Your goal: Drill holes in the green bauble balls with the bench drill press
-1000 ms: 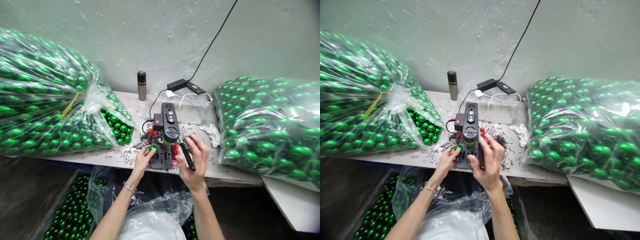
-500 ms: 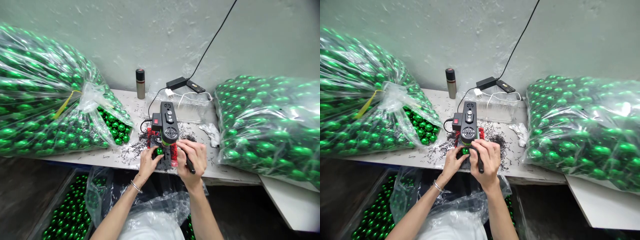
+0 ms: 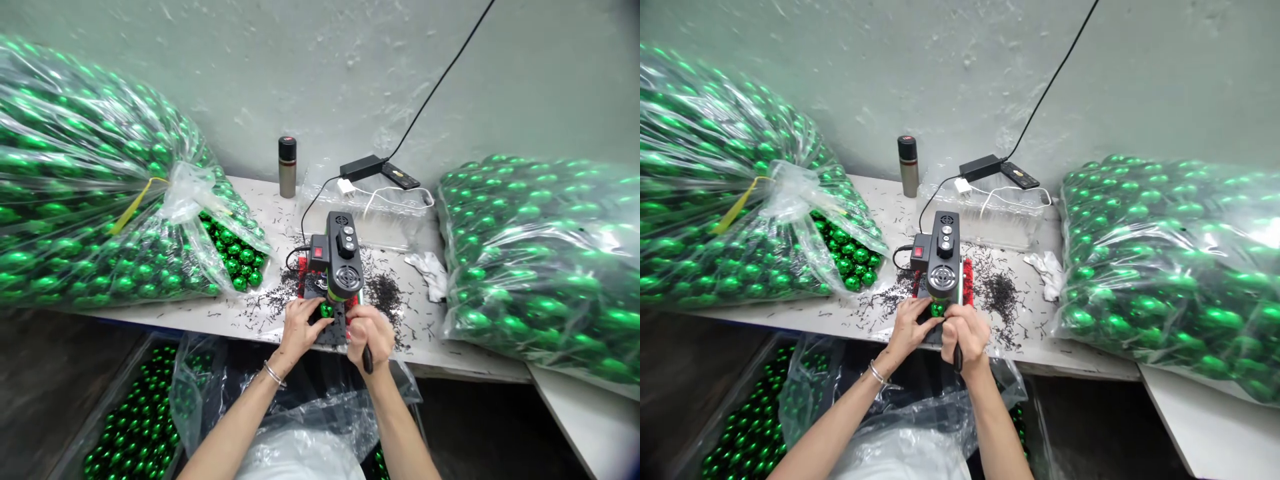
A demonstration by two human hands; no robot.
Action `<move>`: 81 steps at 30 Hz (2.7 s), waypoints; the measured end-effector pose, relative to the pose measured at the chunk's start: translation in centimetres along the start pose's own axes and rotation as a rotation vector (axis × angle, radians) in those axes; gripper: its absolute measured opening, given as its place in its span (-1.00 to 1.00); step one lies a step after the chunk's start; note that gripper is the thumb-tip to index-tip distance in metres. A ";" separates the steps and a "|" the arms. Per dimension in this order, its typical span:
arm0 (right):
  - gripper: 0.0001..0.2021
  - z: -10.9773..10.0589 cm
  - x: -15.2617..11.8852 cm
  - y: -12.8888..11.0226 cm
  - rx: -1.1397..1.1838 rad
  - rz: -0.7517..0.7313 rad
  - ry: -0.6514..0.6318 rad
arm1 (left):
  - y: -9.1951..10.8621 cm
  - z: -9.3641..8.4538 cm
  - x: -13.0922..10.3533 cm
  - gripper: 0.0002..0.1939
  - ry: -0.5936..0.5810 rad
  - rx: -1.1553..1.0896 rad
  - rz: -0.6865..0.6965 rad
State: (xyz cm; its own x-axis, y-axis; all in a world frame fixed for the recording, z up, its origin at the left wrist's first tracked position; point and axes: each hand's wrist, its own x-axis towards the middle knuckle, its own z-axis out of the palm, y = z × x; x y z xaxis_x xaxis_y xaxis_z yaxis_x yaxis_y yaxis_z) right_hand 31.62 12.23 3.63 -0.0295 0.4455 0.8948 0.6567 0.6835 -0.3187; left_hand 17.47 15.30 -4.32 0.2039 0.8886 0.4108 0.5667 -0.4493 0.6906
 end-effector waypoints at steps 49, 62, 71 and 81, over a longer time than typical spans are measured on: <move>-0.69 -0.2 2.5 -2.4 0.106 0.251 0.085 | -6.0 -10.3 6.1 -0.70 -0.136 0.547 -0.157; -0.66 -0.7 4.3 -2.6 0.093 0.292 0.067 | -1.6 -6.5 1.7 -0.48 -0.161 -1.054 -0.672; -0.67 -0.8 3.8 -2.5 0.080 0.280 0.038 | -0.2 -3.0 1.7 -0.59 -0.291 -0.466 -0.401; -0.70 -1.0 3.5 -2.4 0.070 0.241 0.002 | 0.0 -1.9 1.6 -0.66 -0.217 -0.120 -0.017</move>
State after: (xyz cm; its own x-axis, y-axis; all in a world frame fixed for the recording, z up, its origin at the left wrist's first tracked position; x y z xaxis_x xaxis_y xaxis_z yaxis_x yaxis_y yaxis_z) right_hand 30.65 11.57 7.86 0.1233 0.5997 0.7907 0.5906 0.5960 -0.5441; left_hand 16.29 16.57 -2.50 0.3693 0.8891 0.2703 0.4755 -0.4307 0.7671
